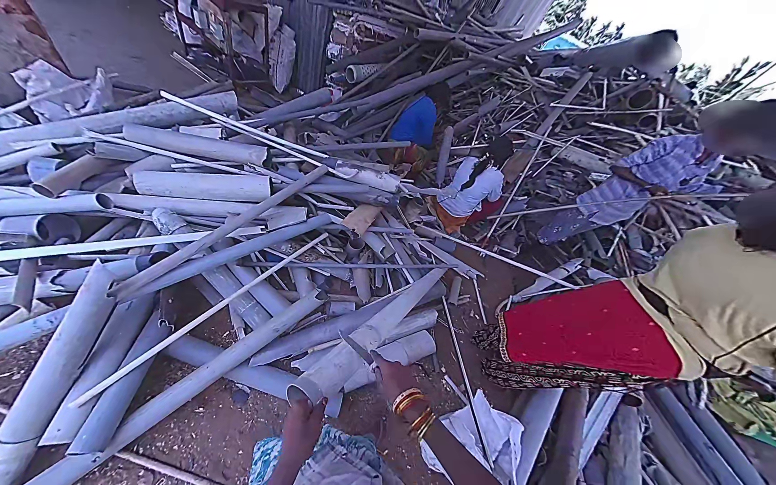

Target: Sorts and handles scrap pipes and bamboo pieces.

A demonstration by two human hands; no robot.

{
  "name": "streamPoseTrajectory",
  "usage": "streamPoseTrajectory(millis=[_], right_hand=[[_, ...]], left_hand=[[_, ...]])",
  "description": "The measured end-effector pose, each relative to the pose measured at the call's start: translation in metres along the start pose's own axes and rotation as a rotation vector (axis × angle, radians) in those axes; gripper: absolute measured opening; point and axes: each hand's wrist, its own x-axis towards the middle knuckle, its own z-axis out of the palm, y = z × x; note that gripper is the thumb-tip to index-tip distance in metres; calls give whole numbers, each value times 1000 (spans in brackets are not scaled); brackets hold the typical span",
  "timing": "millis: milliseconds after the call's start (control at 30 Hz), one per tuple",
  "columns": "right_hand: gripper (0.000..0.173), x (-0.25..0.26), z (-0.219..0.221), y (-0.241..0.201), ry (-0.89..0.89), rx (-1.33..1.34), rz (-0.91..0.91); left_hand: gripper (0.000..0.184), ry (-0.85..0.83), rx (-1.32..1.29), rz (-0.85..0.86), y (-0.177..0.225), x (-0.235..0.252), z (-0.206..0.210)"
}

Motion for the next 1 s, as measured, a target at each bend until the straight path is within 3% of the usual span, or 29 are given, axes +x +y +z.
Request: streamPoseTrajectory(millis=[67,133,300,467,533,700,900,1000], right_hand=[[51,20,-4,14,36,22,71],[52,5,-11,1,-7,-25,47],[52,-43,-4,-19,-114,49,-242],[49,22,-8,32,50,181,59],[50,20,-10,30,34,147,68],[50,-55,11,-23,-119,111,-302],[54,-11,22,-1,-5,131,-28],[53,-38,32,-8,-32,99,-128]], left_hand=[[35,-18,27,-13,2,-1,0],[36,-27,38,-24,5,1,-1],[37,-10,57,-3,2,5,-3],[34,1,58,-10,2,5,-3],[34,0,68,-22,3,5,-3],[35,-8,85,-27,0,11,-6],[26,-40,-2,-33,3,8,-6],[26,-50,-39,-17,1,9,-2]])
